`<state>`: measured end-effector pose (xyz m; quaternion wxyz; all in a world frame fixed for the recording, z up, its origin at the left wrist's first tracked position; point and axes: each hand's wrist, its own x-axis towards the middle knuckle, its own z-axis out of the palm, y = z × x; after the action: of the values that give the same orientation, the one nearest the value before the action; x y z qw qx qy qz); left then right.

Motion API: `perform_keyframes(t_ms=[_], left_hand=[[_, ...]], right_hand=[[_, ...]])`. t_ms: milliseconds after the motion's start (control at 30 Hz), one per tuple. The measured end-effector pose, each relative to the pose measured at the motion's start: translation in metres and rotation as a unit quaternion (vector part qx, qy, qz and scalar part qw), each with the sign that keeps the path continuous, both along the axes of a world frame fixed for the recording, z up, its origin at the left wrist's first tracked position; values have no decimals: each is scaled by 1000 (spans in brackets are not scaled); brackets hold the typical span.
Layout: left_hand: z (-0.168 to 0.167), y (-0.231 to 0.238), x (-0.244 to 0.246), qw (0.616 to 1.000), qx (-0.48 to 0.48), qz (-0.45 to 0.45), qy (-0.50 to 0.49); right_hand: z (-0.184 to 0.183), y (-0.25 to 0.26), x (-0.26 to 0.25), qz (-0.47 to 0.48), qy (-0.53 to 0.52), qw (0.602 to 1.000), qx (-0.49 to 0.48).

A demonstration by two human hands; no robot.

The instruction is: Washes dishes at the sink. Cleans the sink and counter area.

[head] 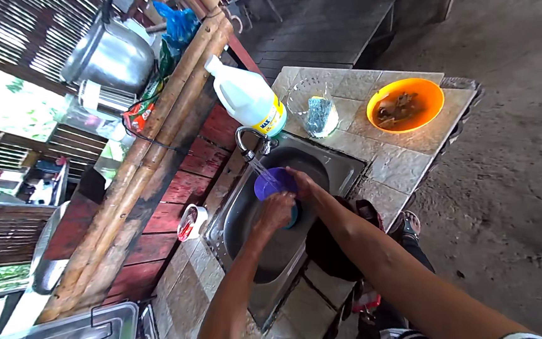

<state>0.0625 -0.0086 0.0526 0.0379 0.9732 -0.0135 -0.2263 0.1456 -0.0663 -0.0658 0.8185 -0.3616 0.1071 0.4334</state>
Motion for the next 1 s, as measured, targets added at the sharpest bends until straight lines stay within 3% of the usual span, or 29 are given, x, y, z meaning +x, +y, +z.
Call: perform_keyframes(t_ms=[100, 200, 300, 367, 433, 567, 633, 733, 800, 900, 1000], left_hand=[[12, 42, 4, 978, -121, 161, -57], [-21, 100, 21, 926, -251, 239, -151], [-36, 63, 43, 935, -167, 240, -201], [-49, 32, 44, 953, -92, 159, -242], [-59, 37, 46, 945, -117, 131, -275], [-51, 71, 64, 905, -172, 297, -252], [-39, 41, 75, 902, -95, 340, -248], [-63, -2, 60, 918, -33, 207, -336], [-94, -13, 41, 890, -50, 135, -432], [-113, -5, 27, 857, -85, 166, -481], [-100, 10, 40, 830, -133, 239, -486]], right_hand=[[-3, 3, -1, 89, -74, 993, -33], [6, -3, -4, 103, -224, 969, -6], [23, -12, -2, 71, -241, 967, 44], [34, -17, -4, 43, -208, 977, 0], [40, -21, -3, 25, -200, 979, -22], [29, -14, 0, 0, -212, 977, 18], [32, -13, 3, -28, -185, 982, 16], [31, -12, 4, -95, -110, 989, 20], [25, -11, 6, -133, -44, 989, 38], [21, -3, 12, -181, 101, 974, 92], [24, -4, 12, -190, 176, 961, 102]])
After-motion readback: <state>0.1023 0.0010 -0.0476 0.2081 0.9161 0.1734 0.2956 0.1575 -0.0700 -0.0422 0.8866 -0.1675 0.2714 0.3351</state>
